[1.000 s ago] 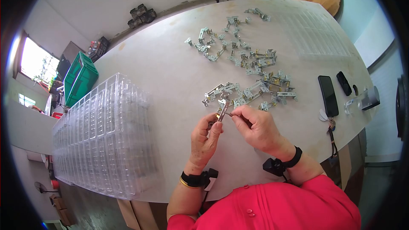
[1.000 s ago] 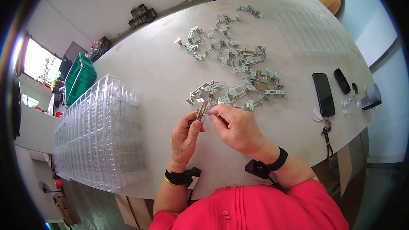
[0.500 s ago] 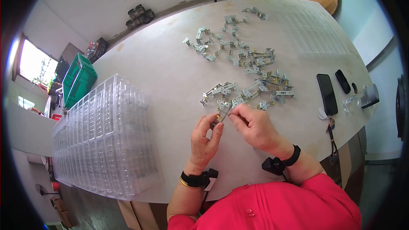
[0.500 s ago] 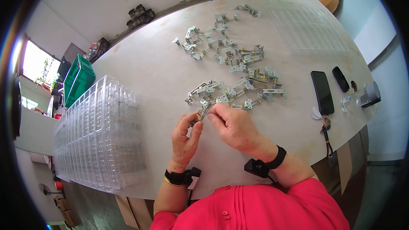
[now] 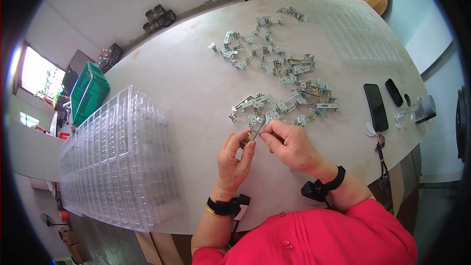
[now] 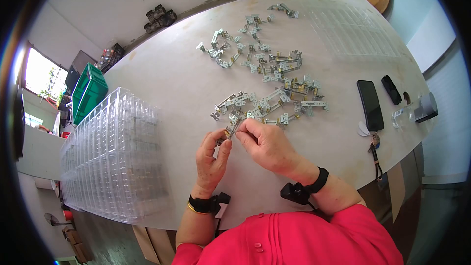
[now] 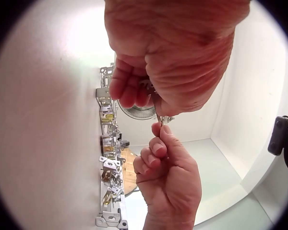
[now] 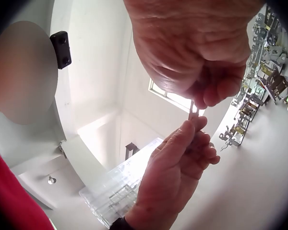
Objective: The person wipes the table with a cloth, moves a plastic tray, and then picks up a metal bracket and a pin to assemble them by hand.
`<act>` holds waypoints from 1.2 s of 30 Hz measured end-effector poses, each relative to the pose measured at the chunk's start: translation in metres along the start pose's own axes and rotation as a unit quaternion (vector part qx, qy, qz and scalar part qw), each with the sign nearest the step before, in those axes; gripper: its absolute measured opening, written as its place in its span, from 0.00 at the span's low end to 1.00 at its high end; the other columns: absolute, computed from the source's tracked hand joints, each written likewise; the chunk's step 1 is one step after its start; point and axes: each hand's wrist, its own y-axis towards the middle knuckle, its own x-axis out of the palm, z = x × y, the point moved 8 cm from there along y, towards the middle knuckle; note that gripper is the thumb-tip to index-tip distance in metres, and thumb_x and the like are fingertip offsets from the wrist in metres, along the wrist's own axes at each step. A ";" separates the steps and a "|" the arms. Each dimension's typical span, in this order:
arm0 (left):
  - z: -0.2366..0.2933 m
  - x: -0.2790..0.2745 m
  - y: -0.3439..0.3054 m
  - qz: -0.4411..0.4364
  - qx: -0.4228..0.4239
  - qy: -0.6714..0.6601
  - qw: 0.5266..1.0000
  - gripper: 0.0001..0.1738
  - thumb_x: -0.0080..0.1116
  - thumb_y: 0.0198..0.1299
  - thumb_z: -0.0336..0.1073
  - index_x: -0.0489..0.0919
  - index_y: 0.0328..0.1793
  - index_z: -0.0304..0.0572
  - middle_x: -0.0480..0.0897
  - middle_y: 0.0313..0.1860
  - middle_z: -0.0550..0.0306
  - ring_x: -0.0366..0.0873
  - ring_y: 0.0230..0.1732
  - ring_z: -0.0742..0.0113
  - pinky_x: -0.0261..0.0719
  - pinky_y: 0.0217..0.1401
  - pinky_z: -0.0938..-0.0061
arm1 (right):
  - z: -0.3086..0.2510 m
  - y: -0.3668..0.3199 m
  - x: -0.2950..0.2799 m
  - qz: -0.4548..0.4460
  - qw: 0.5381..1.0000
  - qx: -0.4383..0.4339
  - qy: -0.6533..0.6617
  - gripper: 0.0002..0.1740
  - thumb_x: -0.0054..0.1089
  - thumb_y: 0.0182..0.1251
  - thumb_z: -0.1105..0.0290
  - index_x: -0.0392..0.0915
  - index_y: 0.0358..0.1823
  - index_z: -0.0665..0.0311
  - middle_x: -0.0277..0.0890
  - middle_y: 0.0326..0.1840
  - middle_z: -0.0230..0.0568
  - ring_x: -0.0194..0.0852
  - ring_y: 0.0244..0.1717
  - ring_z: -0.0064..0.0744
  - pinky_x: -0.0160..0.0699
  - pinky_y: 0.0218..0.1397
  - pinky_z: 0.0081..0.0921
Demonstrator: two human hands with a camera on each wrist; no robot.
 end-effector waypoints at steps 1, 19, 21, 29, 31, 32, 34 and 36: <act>-0.003 0.000 -0.001 -0.004 -0.015 -0.007 1.000 0.14 0.62 0.67 0.28 0.79 0.57 0.32 0.80 0.39 0.54 0.79 0.38 0.67 0.78 0.44 0.74 | -0.001 -0.001 0.001 0.000 1.000 0.007 0.000 0.04 0.61 0.71 0.73 0.77 0.40 0.65 0.73 0.21 0.41 0.67 0.20 0.27 0.68 0.27 0.29; -0.015 0.001 -0.004 0.015 -0.022 -0.029 0.999 0.14 0.62 0.67 0.28 0.79 0.57 0.32 0.80 0.38 0.53 0.78 0.36 0.67 0.78 0.42 0.74 | 0.002 -0.002 0.002 -0.021 0.999 0.030 0.007 0.05 0.59 0.72 0.72 0.76 0.39 0.66 0.72 0.21 0.41 0.67 0.22 0.25 0.69 0.29 0.29; -0.018 -0.001 -0.006 0.015 -0.031 -0.031 0.999 0.14 0.61 0.68 0.28 0.79 0.57 0.32 0.80 0.39 0.54 0.78 0.36 0.68 0.78 0.42 0.75 | -0.001 -0.002 0.004 -0.050 0.998 0.031 0.007 0.05 0.59 0.72 0.72 0.76 0.39 0.66 0.72 0.21 0.40 0.67 0.23 0.25 0.69 0.29 0.28; -0.032 0.006 -0.013 -0.035 -0.176 -0.267 0.947 0.15 0.53 0.74 0.35 0.79 0.58 0.29 0.82 0.36 0.58 0.78 0.37 0.70 0.77 0.45 0.75 | 0.011 0.009 -0.011 0.053 0.986 -0.037 0.152 0.06 0.56 0.79 0.69 0.77 0.49 0.62 0.80 0.39 0.27 0.73 0.35 0.14 0.75 0.39 0.18; -0.034 0.009 -0.014 -0.064 -0.192 -0.281 0.938 0.15 0.53 0.74 0.35 0.79 0.58 0.29 0.82 0.35 0.57 0.78 0.37 0.70 0.78 0.45 0.75 | 0.007 0.009 -0.008 0.018 0.979 -0.009 0.202 0.06 0.55 0.79 0.69 0.77 0.49 0.62 0.81 0.40 0.29 0.75 0.38 0.15 0.77 0.42 0.18; -0.034 0.013 -0.015 -0.093 -0.202 -0.296 0.929 0.16 0.53 0.74 0.35 0.79 0.58 0.29 0.82 0.35 0.57 0.79 0.37 0.69 0.78 0.46 0.74 | 0.005 0.009 -0.004 -0.017 0.968 0.016 0.248 0.07 0.55 0.79 0.69 0.77 0.49 0.63 0.81 0.41 0.30 0.76 0.40 0.15 0.78 0.44 0.18; -0.035 0.013 -0.015 -0.102 -0.214 -0.315 0.919 0.16 0.53 0.73 0.35 0.79 0.57 0.29 0.82 0.36 0.57 0.79 0.37 0.69 0.78 0.46 0.73 | 0.003 0.009 -0.002 -0.040 0.967 0.028 0.249 0.07 0.55 0.79 0.69 0.77 0.49 0.64 0.81 0.40 0.30 0.77 0.39 0.16 0.79 0.43 0.18; -0.035 0.014 -0.016 -0.112 -0.222 -0.332 0.910 0.16 0.53 0.73 0.36 0.79 0.57 0.29 0.82 0.36 0.57 0.79 0.37 0.68 0.78 0.46 0.73 | 0.002 0.010 0.001 -0.062 0.966 0.036 0.250 0.07 0.54 0.79 0.69 0.77 0.49 0.64 0.80 0.40 0.30 0.78 0.39 0.16 0.79 0.43 0.18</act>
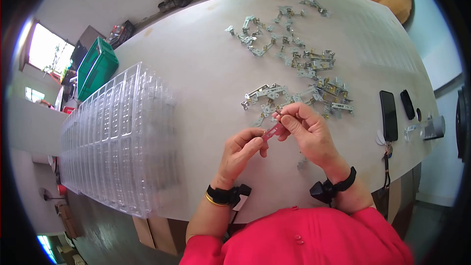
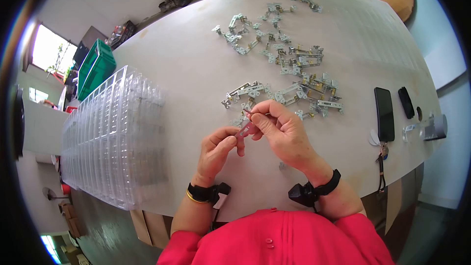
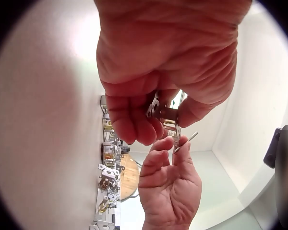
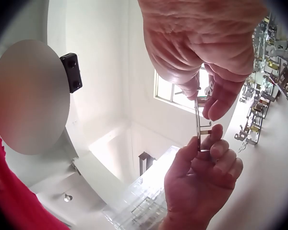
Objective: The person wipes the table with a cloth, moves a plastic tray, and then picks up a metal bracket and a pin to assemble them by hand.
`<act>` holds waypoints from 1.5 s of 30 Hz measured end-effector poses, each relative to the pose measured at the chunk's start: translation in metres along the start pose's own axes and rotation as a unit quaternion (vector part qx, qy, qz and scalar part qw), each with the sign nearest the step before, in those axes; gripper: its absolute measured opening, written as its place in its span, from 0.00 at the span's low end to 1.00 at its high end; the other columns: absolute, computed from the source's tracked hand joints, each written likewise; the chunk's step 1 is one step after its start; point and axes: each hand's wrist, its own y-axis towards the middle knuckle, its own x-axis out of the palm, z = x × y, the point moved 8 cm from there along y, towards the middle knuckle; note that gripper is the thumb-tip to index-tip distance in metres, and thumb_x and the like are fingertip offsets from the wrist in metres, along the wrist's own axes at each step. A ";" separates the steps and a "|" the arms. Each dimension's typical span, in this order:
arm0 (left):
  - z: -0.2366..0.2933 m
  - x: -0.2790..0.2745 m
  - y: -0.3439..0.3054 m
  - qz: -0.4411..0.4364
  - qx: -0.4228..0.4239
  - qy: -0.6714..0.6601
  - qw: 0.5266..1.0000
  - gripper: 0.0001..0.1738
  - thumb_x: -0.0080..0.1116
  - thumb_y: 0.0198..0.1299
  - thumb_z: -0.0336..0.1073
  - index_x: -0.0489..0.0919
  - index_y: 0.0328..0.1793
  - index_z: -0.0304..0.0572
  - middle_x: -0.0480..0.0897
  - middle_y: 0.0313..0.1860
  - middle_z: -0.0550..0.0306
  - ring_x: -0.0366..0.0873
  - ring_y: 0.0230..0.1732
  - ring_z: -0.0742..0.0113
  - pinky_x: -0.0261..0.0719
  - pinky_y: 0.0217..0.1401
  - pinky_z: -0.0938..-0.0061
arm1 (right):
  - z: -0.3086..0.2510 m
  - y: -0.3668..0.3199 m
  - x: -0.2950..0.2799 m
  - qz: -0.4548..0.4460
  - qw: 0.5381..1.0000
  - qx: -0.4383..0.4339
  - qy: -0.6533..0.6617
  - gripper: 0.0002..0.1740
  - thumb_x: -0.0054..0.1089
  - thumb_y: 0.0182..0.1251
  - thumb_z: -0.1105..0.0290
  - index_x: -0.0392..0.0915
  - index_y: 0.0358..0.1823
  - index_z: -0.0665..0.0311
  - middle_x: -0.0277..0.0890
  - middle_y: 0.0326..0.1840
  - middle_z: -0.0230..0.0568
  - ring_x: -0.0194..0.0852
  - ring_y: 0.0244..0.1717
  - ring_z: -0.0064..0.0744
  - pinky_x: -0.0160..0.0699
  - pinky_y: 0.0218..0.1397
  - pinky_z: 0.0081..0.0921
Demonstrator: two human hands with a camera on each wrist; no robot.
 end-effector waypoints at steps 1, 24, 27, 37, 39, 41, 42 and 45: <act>-0.002 0.002 0.001 -0.003 -0.005 -0.006 1.000 0.17 0.54 0.73 0.36 0.79 0.58 0.28 0.83 0.37 0.57 0.80 0.37 0.68 0.78 0.47 0.72 | 0.000 0.000 -0.001 0.012 1.000 0.008 -0.014 0.07 0.54 0.79 0.69 0.76 0.48 0.65 0.80 0.39 0.31 0.78 0.38 0.17 0.80 0.42 0.18; 0.089 0.051 -0.042 0.142 0.294 0.418 0.848 0.12 0.67 0.58 0.24 0.81 0.48 0.34 0.84 0.36 0.48 0.83 0.36 0.53 0.80 0.39 0.66 | -0.035 -0.036 0.000 0.090 0.987 -0.073 -0.115 0.06 0.54 0.79 0.70 0.76 0.51 0.62 0.79 0.47 0.33 0.82 0.43 0.22 0.82 0.40 0.21; 0.114 0.050 -0.077 0.174 0.285 0.433 0.837 0.11 0.67 0.58 0.24 0.81 0.46 0.33 0.83 0.34 0.48 0.83 0.35 0.53 0.80 0.39 0.66 | -0.048 -0.043 0.002 0.099 0.981 -0.138 -0.093 0.06 0.52 0.80 0.71 0.75 0.52 0.62 0.78 0.50 0.34 0.80 0.45 0.22 0.80 0.44 0.21; 0.243 -0.044 -0.226 0.387 0.261 0.507 0.725 0.12 0.69 0.56 0.22 0.85 0.48 0.35 0.87 0.46 0.49 0.84 0.45 0.62 0.81 0.50 0.70 | 0.022 -0.073 0.061 -0.164 0.968 0.121 -0.148 0.05 0.59 0.74 0.72 0.80 0.42 0.67 0.79 0.31 0.28 0.75 0.33 0.16 0.75 0.39 0.18; 0.270 -0.088 -0.249 0.463 0.220 0.544 0.665 0.11 0.68 0.59 0.24 0.86 0.48 0.36 0.87 0.47 0.51 0.82 0.44 0.67 0.80 0.48 0.71 | 0.041 -0.080 0.067 -0.209 0.951 0.154 -0.168 0.04 0.59 0.73 0.74 0.80 0.42 0.67 0.79 0.30 0.29 0.74 0.33 0.16 0.74 0.38 0.18; 0.294 -0.142 -0.269 0.529 0.128 0.581 0.606 0.10 0.66 0.62 0.27 0.86 0.50 0.35 0.87 0.44 0.51 0.82 0.41 0.69 0.79 0.45 0.73 | 0.049 -0.082 0.069 -0.217 0.947 0.163 -0.174 0.04 0.60 0.71 0.74 0.81 0.42 0.68 0.78 0.28 0.30 0.73 0.31 0.16 0.73 0.36 0.19; 0.302 -0.178 -0.282 0.555 0.122 0.548 0.615 0.11 0.66 0.62 0.28 0.86 0.49 0.33 0.88 0.41 0.51 0.82 0.39 0.69 0.79 0.44 0.74 | 0.051 -0.084 0.071 -0.233 0.937 0.164 -0.201 0.05 0.60 0.70 0.74 0.81 0.41 0.68 0.78 0.27 0.30 0.73 0.31 0.17 0.73 0.35 0.20; 0.323 -0.270 -0.309 0.585 0.094 0.541 0.597 0.12 0.67 0.62 0.32 0.87 0.48 0.30 0.89 0.36 0.50 0.83 0.35 0.69 0.79 0.42 0.75 | 0.051 -0.082 0.077 -0.250 0.923 0.127 -0.264 0.05 0.61 0.70 0.73 0.81 0.40 0.68 0.78 0.26 0.31 0.74 0.29 0.18 0.73 0.33 0.21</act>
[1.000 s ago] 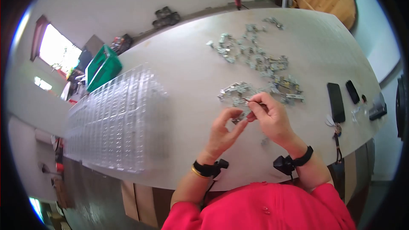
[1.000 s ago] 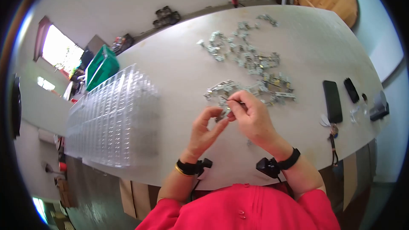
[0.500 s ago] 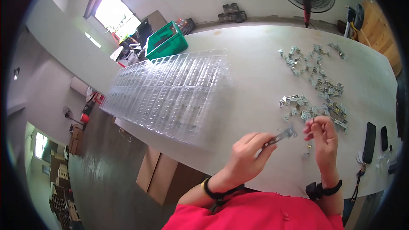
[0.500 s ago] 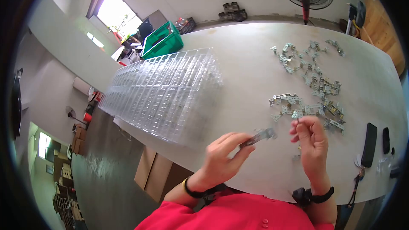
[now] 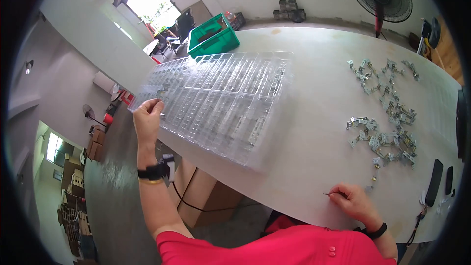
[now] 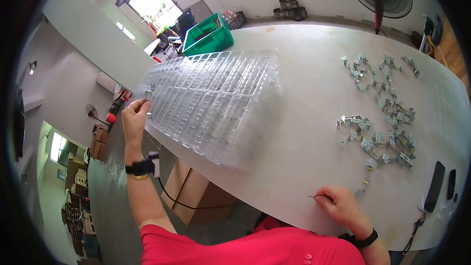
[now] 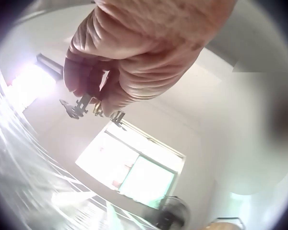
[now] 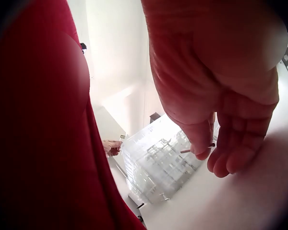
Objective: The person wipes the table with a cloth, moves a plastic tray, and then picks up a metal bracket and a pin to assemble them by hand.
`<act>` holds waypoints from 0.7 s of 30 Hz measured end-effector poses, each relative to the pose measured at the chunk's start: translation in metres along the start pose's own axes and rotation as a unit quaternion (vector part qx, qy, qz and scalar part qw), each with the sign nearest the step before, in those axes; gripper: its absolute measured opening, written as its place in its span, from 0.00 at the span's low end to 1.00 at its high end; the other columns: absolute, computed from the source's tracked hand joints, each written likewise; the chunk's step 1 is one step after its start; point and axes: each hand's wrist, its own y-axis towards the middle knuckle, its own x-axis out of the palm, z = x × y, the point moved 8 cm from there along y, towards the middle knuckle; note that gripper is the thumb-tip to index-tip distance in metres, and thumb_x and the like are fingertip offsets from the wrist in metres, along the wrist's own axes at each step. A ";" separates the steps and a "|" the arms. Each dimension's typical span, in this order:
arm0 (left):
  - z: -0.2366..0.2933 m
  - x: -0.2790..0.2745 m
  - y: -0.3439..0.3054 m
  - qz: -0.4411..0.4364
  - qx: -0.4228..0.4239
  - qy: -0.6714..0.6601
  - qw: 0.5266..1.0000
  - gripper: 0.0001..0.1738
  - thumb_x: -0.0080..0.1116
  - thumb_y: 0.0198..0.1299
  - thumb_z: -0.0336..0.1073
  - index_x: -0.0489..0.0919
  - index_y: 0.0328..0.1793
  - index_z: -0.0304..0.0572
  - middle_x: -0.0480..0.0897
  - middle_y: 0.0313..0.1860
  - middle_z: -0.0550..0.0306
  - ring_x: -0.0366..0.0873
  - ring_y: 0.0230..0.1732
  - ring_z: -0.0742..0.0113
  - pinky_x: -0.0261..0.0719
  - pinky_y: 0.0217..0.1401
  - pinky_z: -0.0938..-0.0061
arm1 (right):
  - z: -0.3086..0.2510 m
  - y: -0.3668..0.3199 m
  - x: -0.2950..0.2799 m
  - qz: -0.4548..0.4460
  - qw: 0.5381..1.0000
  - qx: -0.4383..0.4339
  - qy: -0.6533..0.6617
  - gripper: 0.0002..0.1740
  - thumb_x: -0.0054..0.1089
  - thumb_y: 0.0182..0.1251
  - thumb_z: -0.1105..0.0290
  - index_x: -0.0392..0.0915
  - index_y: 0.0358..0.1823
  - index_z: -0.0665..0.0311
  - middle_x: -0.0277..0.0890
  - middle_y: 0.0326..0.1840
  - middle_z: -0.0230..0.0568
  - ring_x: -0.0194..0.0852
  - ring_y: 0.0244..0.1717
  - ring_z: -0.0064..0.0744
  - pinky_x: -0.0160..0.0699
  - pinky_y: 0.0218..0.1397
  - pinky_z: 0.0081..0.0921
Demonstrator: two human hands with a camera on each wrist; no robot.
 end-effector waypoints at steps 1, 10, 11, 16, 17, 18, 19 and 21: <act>-0.018 -0.001 0.015 0.000 0.000 0.043 0.999 0.14 0.68 0.61 0.34 0.87 0.46 0.28 0.89 0.34 0.49 0.84 0.33 0.68 0.80 0.41 0.74 | -0.003 0.001 -0.001 0.012 0.999 -0.024 -0.045 0.05 0.61 0.69 0.73 0.81 0.40 0.68 0.79 0.26 0.32 0.75 0.28 0.19 0.73 0.33 0.21; -0.106 0.044 0.074 -0.106 0.002 0.176 0.979 0.14 0.69 0.50 0.38 0.90 0.38 0.35 0.89 0.32 0.45 0.88 0.33 0.59 0.83 0.41 0.68 | 0.033 0.008 -0.001 0.026 0.983 0.103 0.147 0.05 0.59 0.72 0.73 0.80 0.42 0.68 0.80 0.28 0.35 0.80 0.27 0.22 0.81 0.31 0.21; -0.107 0.045 0.074 -0.107 0.002 0.177 0.978 0.14 0.69 0.50 0.38 0.90 0.38 0.35 0.89 0.32 0.45 0.88 0.33 0.59 0.83 0.41 0.68 | 0.034 0.009 -0.001 0.026 0.983 0.103 0.148 0.05 0.59 0.72 0.73 0.80 0.42 0.68 0.80 0.28 0.35 0.80 0.27 0.22 0.81 0.31 0.21; -0.120 0.055 0.074 -0.117 -0.036 0.206 0.971 0.12 0.70 0.49 0.37 0.90 0.38 0.37 0.89 0.33 0.46 0.88 0.36 0.59 0.84 0.44 0.68 | 0.036 0.009 -0.002 0.024 0.984 0.096 0.148 0.05 0.58 0.73 0.73 0.80 0.42 0.68 0.81 0.29 0.35 0.81 0.26 0.22 0.81 0.28 0.21; -0.120 0.055 0.074 -0.117 -0.036 0.206 0.971 0.12 0.70 0.49 0.37 0.90 0.38 0.37 0.89 0.33 0.46 0.88 0.36 0.59 0.84 0.44 0.68 | 0.036 0.009 -0.002 0.024 0.984 0.096 0.148 0.05 0.58 0.73 0.73 0.80 0.42 0.68 0.81 0.29 0.35 0.81 0.26 0.22 0.81 0.28 0.21; -0.120 0.057 0.074 -0.124 -0.033 0.211 0.969 0.12 0.70 0.49 0.37 0.90 0.38 0.37 0.89 0.34 0.47 0.88 0.36 0.59 0.84 0.45 0.68 | 0.037 0.009 -0.002 0.024 0.983 0.099 0.152 0.05 0.58 0.73 0.73 0.80 0.43 0.68 0.81 0.29 0.35 0.81 0.26 0.22 0.81 0.28 0.21; -0.120 0.060 0.074 -0.131 -0.029 0.215 0.967 0.12 0.71 0.49 0.37 0.90 0.38 0.38 0.89 0.34 0.47 0.89 0.37 0.59 0.84 0.46 0.68 | 0.037 0.009 -0.002 0.025 0.982 0.102 0.156 0.05 0.58 0.74 0.73 0.80 0.43 0.68 0.81 0.29 0.35 0.81 0.26 0.22 0.81 0.28 0.21; -0.121 0.060 0.075 -0.133 -0.029 0.218 0.967 0.12 0.71 0.49 0.37 0.90 0.38 0.38 0.89 0.34 0.47 0.89 0.37 0.59 0.84 0.46 0.68 | 0.038 0.009 -0.002 0.025 0.982 0.108 0.155 0.05 0.58 0.74 0.73 0.80 0.43 0.68 0.81 0.29 0.35 0.81 0.26 0.22 0.81 0.28 0.21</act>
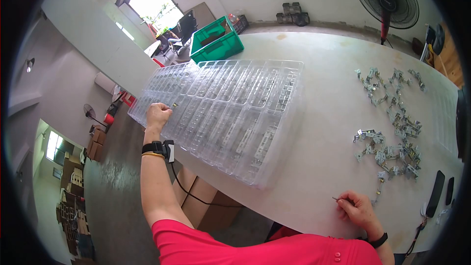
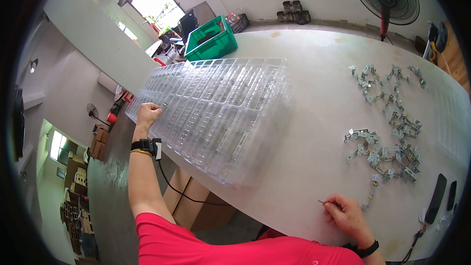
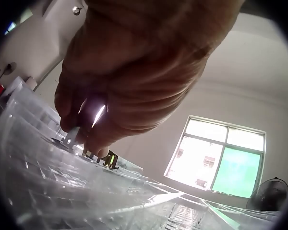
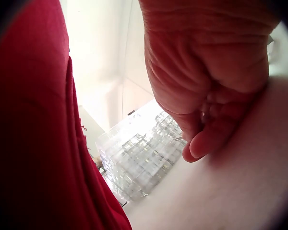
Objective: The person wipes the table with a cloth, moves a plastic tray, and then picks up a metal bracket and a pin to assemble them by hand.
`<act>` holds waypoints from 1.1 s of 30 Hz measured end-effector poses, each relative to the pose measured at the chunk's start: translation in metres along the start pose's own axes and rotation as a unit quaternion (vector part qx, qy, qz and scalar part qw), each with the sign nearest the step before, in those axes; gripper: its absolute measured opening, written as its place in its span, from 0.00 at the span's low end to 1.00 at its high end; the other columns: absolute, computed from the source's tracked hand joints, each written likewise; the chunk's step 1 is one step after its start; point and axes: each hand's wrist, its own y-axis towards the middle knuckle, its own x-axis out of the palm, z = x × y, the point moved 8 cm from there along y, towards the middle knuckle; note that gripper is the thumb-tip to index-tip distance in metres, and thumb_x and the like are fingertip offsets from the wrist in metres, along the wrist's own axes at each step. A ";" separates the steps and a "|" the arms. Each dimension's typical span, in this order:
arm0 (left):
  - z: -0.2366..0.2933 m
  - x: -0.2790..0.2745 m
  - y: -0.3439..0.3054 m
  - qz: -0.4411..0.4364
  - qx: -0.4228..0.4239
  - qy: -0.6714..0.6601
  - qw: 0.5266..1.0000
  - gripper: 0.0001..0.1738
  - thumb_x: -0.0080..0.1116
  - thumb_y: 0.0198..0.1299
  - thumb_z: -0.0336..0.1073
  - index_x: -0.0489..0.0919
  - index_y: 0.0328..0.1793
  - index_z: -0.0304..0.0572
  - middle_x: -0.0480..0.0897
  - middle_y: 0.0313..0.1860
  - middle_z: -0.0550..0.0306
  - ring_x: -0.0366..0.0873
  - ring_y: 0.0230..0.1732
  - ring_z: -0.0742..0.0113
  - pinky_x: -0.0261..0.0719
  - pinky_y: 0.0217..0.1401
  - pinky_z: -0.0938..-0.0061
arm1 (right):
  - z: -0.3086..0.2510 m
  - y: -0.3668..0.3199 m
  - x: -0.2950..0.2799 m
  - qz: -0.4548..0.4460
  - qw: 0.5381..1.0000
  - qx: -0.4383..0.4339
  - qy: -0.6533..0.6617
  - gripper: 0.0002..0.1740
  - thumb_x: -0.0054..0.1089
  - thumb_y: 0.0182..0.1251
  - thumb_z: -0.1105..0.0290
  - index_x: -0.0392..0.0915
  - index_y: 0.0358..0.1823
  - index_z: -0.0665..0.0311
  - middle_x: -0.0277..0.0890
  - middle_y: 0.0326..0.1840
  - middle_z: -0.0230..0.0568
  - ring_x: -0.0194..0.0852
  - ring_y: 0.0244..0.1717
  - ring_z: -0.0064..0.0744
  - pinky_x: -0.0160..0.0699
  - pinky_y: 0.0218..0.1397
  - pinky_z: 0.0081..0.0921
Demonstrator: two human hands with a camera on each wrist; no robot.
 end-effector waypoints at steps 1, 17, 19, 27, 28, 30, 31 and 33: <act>0.001 0.000 0.000 0.000 0.000 0.002 1.000 0.12 0.72 0.49 0.37 0.90 0.38 0.38 0.89 0.34 0.47 0.89 0.37 0.59 0.84 0.47 0.68 | 0.001 0.000 0.000 0.001 1.000 0.005 -0.002 0.06 0.59 0.74 0.73 0.80 0.44 0.68 0.81 0.29 0.35 0.81 0.26 0.22 0.81 0.28 0.21; -0.003 0.008 -0.002 -0.055 -0.032 0.006 0.998 0.11 0.71 0.48 0.35 0.90 0.36 0.36 0.89 0.33 0.46 0.88 0.36 0.59 0.84 0.46 0.69 | -0.005 -0.004 0.001 0.014 1.000 -0.004 -0.003 0.06 0.59 0.73 0.72 0.80 0.43 0.68 0.81 0.29 0.34 0.80 0.26 0.21 0.81 0.28 0.20; 0.002 0.004 -0.004 -0.032 -0.010 0.006 0.999 0.11 0.69 0.49 0.34 0.89 0.37 0.35 0.89 0.34 0.45 0.89 0.37 0.59 0.84 0.46 0.68 | -0.004 -0.004 0.001 0.018 1.000 -0.001 -0.007 0.07 0.59 0.74 0.71 0.80 0.43 0.68 0.81 0.29 0.34 0.80 0.26 0.21 0.80 0.29 0.20; 0.076 -0.042 -0.035 0.069 0.056 -0.075 0.993 0.11 0.66 0.58 0.35 0.87 0.39 0.32 0.87 0.29 0.46 0.85 0.32 0.64 0.80 0.37 0.70 | -0.006 -0.007 0.001 0.014 0.999 -0.018 -0.032 0.07 0.58 0.74 0.70 0.80 0.43 0.68 0.81 0.28 0.33 0.80 0.28 0.20 0.80 0.33 0.21; 0.099 -0.055 -0.049 0.105 0.067 -0.094 0.988 0.11 0.66 0.61 0.35 0.87 0.40 0.32 0.87 0.29 0.47 0.83 0.30 0.66 0.78 0.36 0.70 | -0.009 -0.008 0.001 0.011 0.999 -0.026 -0.046 0.08 0.58 0.74 0.70 0.80 0.43 0.68 0.81 0.28 0.33 0.80 0.28 0.20 0.79 0.33 0.21; 0.144 -0.072 -0.083 0.150 0.114 -0.125 0.974 0.10 0.64 0.63 0.33 0.86 0.42 0.31 0.86 0.32 0.49 0.81 0.31 0.68 0.77 0.36 0.71 | -0.018 -0.011 0.003 0.005 0.997 -0.032 -0.077 0.08 0.58 0.73 0.69 0.80 0.43 0.67 0.81 0.28 0.35 0.80 0.29 0.22 0.79 0.35 0.23; 0.178 -0.083 -0.112 0.160 0.146 -0.138 0.966 0.08 0.65 0.63 0.32 0.85 0.42 0.32 0.85 0.33 0.51 0.80 0.32 0.69 0.77 0.37 0.72 | -0.023 -0.015 0.003 0.000 0.994 -0.037 -0.106 0.08 0.58 0.73 0.69 0.80 0.43 0.67 0.81 0.28 0.36 0.80 0.30 0.25 0.79 0.36 0.25; 0.242 -0.098 -0.176 0.167 0.221 -0.161 0.947 0.05 0.65 0.61 0.27 0.85 0.42 0.34 0.84 0.34 0.53 0.80 0.34 0.67 0.76 0.37 0.73 | -0.027 -0.017 0.002 -0.021 0.985 -0.062 -0.159 0.08 0.58 0.73 0.68 0.80 0.43 0.66 0.81 0.32 0.39 0.81 0.34 0.31 0.79 0.40 0.27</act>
